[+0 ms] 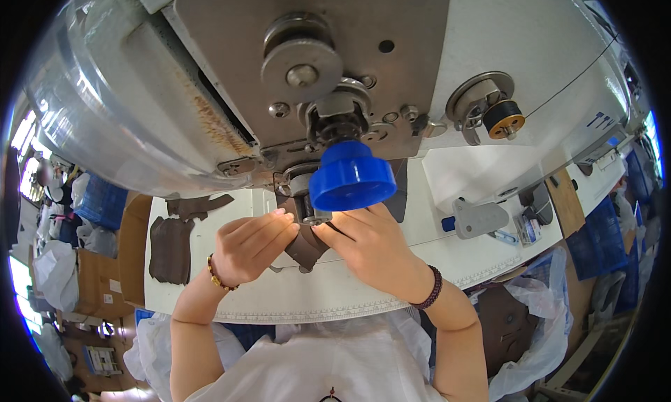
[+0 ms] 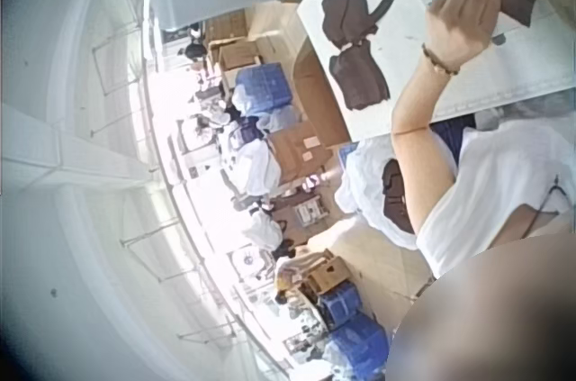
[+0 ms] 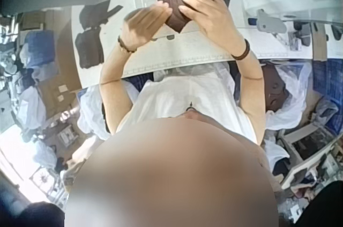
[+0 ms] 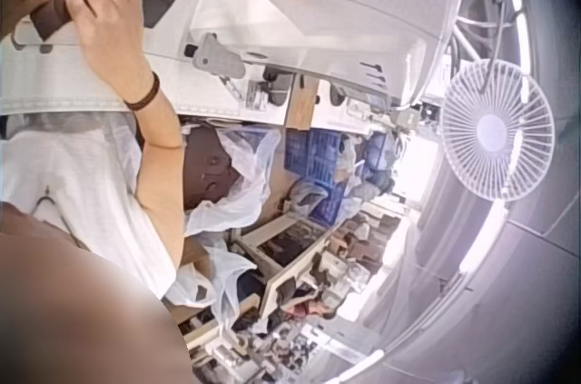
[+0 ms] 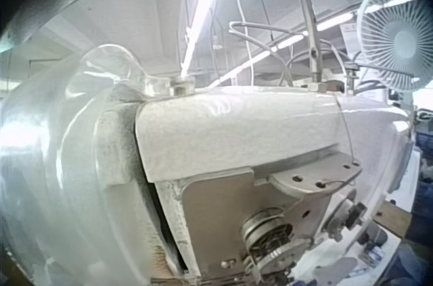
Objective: Sewing together leather shoe upper components using an industrial sewing machine.
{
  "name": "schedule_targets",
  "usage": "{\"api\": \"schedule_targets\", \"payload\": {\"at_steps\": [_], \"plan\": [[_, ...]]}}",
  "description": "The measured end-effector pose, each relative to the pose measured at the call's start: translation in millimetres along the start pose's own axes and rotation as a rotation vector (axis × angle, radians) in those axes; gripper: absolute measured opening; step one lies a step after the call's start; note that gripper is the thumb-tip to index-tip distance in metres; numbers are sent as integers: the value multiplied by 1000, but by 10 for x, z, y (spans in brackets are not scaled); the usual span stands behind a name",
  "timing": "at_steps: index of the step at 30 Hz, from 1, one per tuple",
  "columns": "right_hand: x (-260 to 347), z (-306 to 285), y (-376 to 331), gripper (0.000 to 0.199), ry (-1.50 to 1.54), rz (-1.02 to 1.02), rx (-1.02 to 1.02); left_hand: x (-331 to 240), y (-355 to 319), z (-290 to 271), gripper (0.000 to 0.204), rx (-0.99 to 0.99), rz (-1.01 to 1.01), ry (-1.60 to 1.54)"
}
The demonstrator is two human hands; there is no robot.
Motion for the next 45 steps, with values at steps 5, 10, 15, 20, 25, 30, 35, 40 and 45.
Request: {"api": "schedule_targets", "payload": {"at_steps": [5,10,15,20,25,30,35,40,45], "plan": [[-113,46,59,43,35,7,20,122,41,8,19,-62,-30,-16],[-247,56,103,46,63,60,-2,206,34,71,25,-21,-72,-43],[-312,111,24,45,52,93,38,202,30,90,29,-5,-106,-48],[-282,26,-18,39,162,50,-133,-6,50,45,33,-50,-206,33],[-314,17,-33,37,197,68,-123,-186,76,23,32,-86,-93,45],[-278,26,3,37,185,24,-130,-215,90,5,22,-148,-91,35],[-197,12,35,28,188,-67,-157,-249,117,38,20,-92,-35,55],[-216,-8,22,34,194,-31,-138,-231,154,21,19,-43,-11,37],[-221,25,-33,41,173,-12,-79,-220,145,28,15,-29,-14,15]]}}
Point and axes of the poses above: each hand's wrist, its own y-axis towards the middle knuckle, its own z-axis out of the palm, x = y × z, the point moved 8 cm from there along y, towards the middle knuckle, and after that the axes turned 14 degrees about -x, right-handed, at the moved point
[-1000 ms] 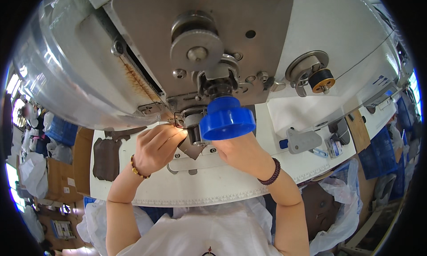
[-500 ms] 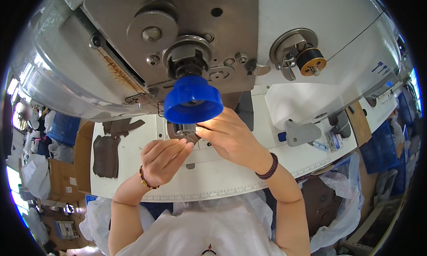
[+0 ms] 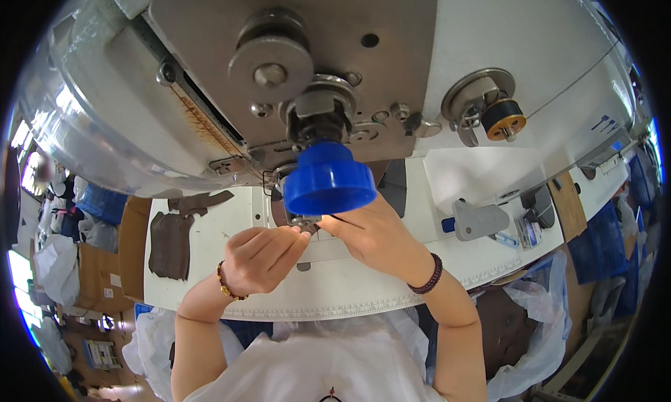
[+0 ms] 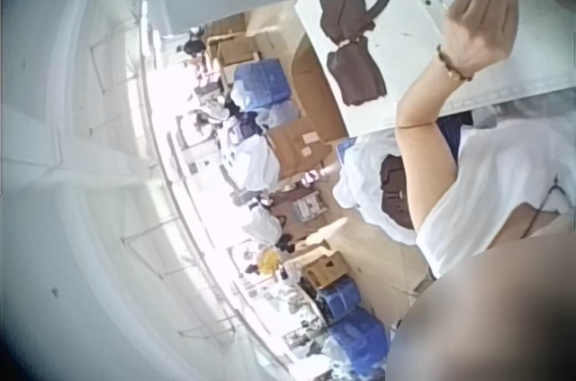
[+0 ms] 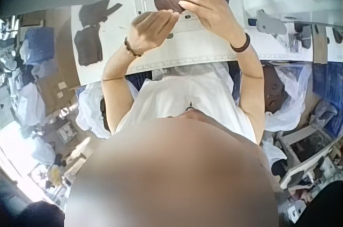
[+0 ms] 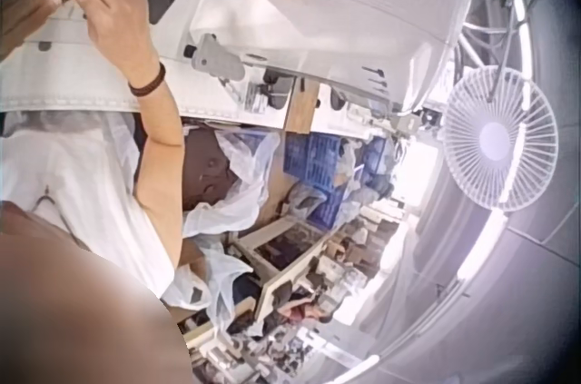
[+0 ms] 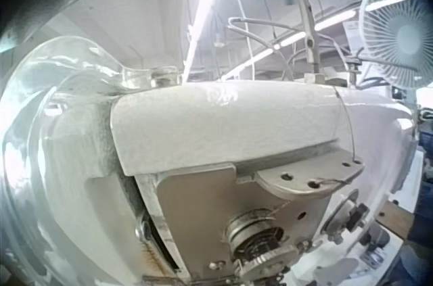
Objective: Sewing together leather shoe upper components using an industrial sewing machine.
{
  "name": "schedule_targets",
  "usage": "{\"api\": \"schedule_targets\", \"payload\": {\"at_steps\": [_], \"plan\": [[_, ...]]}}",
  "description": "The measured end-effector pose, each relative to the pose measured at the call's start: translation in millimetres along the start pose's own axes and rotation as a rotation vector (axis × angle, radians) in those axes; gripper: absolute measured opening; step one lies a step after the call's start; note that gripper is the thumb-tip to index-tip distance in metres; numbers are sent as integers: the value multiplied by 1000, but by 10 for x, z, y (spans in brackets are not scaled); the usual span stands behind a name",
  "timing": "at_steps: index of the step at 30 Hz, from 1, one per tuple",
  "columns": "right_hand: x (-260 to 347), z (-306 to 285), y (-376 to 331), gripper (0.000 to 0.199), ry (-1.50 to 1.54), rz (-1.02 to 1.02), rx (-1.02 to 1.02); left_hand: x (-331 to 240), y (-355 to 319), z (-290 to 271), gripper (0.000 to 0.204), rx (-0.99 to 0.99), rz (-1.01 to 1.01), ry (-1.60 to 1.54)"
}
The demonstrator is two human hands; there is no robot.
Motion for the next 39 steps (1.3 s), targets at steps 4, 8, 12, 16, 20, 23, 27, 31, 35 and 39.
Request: {"api": "schedule_targets", "payload": {"at_steps": [4,8,12,16,20,23,27,31,35,39], "plan": [[-52,9,-10,38,-18,-1,9,-13,-7,28,15,-10,29,-2],[-257,61,3,24,44,149,30,17,18,52,16,-9,16,-6],[-330,48,4,15,77,149,-41,114,51,78,17,-10,-27,-11],[-295,51,-40,20,-129,12,-38,135,55,91,19,1,-4,-1],[-246,122,-72,35,-170,-113,1,163,45,90,21,10,-4,-1],[-239,116,-92,36,-186,-96,-43,207,38,94,21,14,-15,-5],[-255,144,-155,31,-311,-2,-10,282,26,68,20,-15,-52,-28],[-212,209,-161,32,-247,36,10,287,-2,64,20,-9,-23,-8],[-73,222,-105,32,-283,-35,-64,351,-37,45,19,-8,-76,-23],[16,208,-88,32,-367,-30,-93,400,-71,30,19,-51,-78,-73]]}}
Point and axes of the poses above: each hand's wrist, its own y-axis towards the middle knuckle, its own z-axis out of the palm, x = y × z, the point moved 8 cm from there along y, towards the middle knuckle, and after that the axes turned 14 degrees about -x, right-handed, at the moved point
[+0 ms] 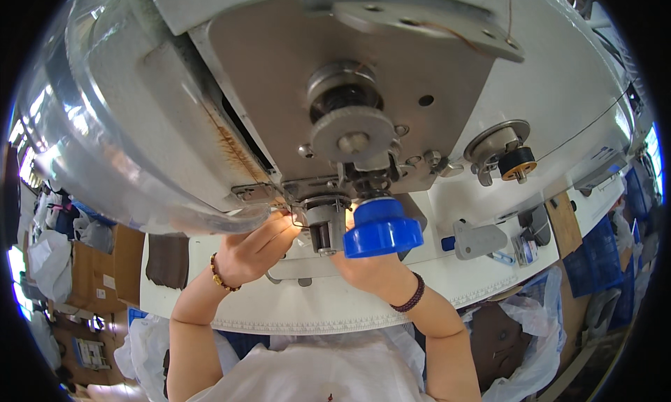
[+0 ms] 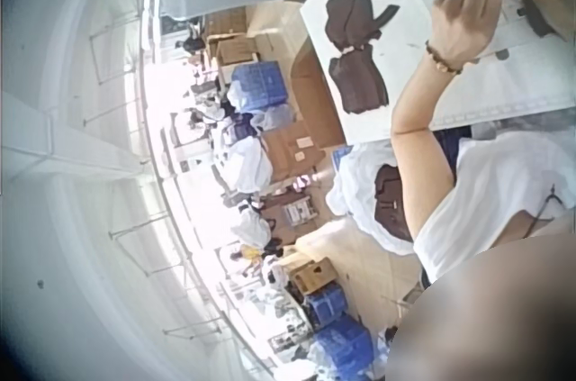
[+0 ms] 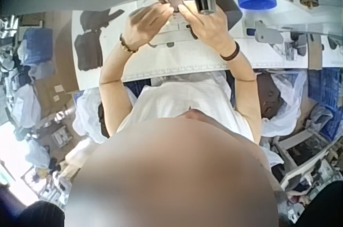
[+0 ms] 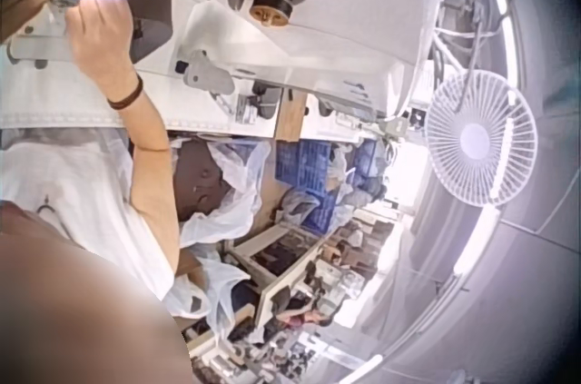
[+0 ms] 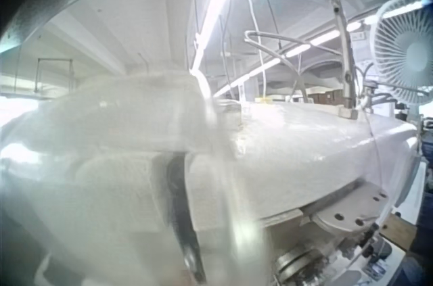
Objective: Sewing together leather shoe upper components using an industrial sewing machine.
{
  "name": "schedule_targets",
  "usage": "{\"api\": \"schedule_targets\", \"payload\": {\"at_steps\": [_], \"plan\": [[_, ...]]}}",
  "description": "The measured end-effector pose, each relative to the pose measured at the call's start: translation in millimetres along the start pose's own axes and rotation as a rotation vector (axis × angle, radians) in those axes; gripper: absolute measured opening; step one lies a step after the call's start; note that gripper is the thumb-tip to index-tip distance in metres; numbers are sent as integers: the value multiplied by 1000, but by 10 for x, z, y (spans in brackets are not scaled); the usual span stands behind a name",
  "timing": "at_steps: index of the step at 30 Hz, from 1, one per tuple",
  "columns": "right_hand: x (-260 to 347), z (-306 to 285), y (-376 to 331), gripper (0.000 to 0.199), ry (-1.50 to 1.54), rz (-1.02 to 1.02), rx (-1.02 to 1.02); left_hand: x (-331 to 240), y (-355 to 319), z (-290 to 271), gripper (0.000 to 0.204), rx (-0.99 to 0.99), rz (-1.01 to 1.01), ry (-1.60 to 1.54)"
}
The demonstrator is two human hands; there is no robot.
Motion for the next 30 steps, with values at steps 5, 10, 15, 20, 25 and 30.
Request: {"api": "schedule_targets", "payload": {"at_steps": [5,10,15,20,25,30], "plan": [[4,51,-20,35,-6,43,55,107,-88,47,25,26,-43,-73],[-13,108,-54,39,0,48,90,212,-218,123,32,109,-110,-135],[-98,139,-139,45,80,84,137,235,-332,191,30,133,-75,-60],[-235,331,-323,45,21,19,247,315,-358,215,23,80,-117,-62],[-400,504,-564,58,52,83,332,366,-307,190,14,-7,-153,-125],[-448,512,-677,60,46,119,309,376,-302,205,13,5,-174,-112]]}}
Point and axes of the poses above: each hand's wrist, its own y-axis towards the middle knuckle, its own z-axis out of the palm, x = y × z, the point moved 8 cm from there along y, towards the middle knuckle, and after that the axes turned 14 degrees about -x, right-handed, at the moved point
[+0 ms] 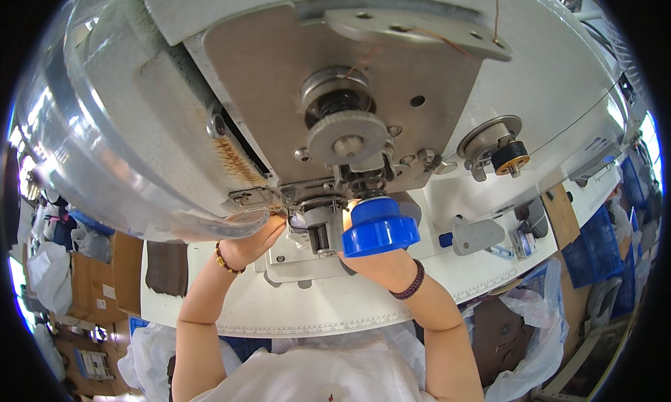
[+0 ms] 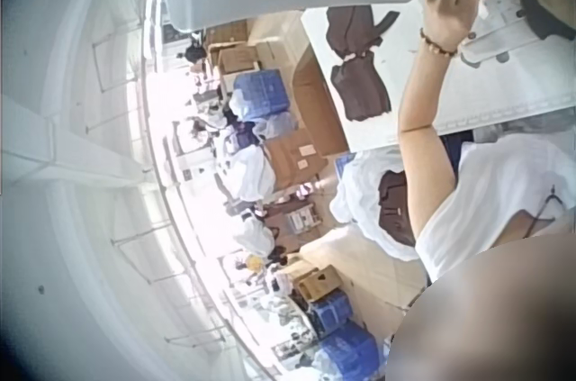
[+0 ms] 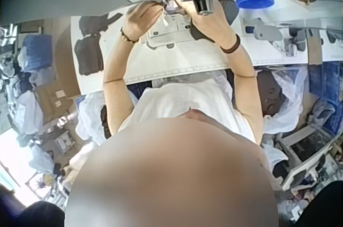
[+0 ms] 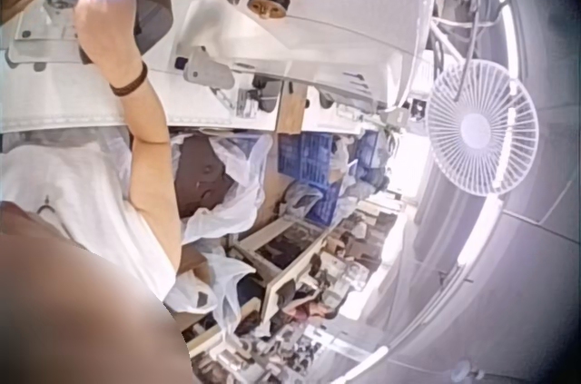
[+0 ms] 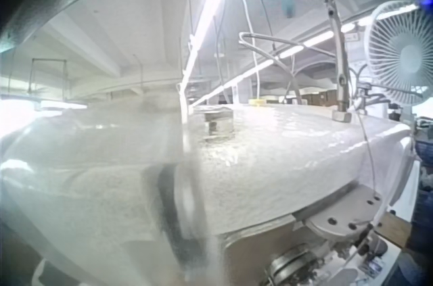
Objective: Sewing together leather shoe upper components using an industrial sewing machine.
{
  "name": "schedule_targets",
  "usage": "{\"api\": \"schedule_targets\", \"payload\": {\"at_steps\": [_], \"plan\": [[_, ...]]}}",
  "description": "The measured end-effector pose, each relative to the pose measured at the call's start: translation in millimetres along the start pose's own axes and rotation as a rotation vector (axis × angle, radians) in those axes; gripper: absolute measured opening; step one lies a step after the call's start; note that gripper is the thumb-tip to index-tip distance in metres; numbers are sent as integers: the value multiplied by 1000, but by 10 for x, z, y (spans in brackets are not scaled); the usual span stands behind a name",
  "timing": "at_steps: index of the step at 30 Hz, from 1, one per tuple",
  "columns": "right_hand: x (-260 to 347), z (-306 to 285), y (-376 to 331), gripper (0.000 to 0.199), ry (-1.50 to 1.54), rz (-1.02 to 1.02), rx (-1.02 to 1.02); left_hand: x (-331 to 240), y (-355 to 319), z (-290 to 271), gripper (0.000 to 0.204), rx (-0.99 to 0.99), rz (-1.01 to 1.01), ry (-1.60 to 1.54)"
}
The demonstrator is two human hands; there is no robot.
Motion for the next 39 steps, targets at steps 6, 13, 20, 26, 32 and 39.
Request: {"api": "schedule_targets", "payload": {"at_steps": [6,13,20,26,32,39], "plan": [[76,-104,125,55,38,24,-22,-93,15,-57,21,-34,55,24],[-7,-901,360,39,74,13,-372,-203,-114,-95,23,-67,-34,96],[192,-1093,-86,49,-88,13,-353,-657,-855,751,43,346,-457,-258],[329,-1257,-296,47,-94,47,-355,-713,-1035,1151,56,446,-959,-1054],[219,-1437,-146,50,334,454,-172,-1356,-542,423,23,635,-576,-870],[105,-1438,81,43,560,497,-138,-1031,-388,370,21,483,-515,-655]]}}
Point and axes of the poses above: each hand's wrist, its own y-axis towards the middle knuckle, its own z-axis out of the palm, x = y × z, the point moved 8 cm from there along y, towards the middle knuckle, and after that the axes turned 14 degrees about -x, right-handed, at the moved point
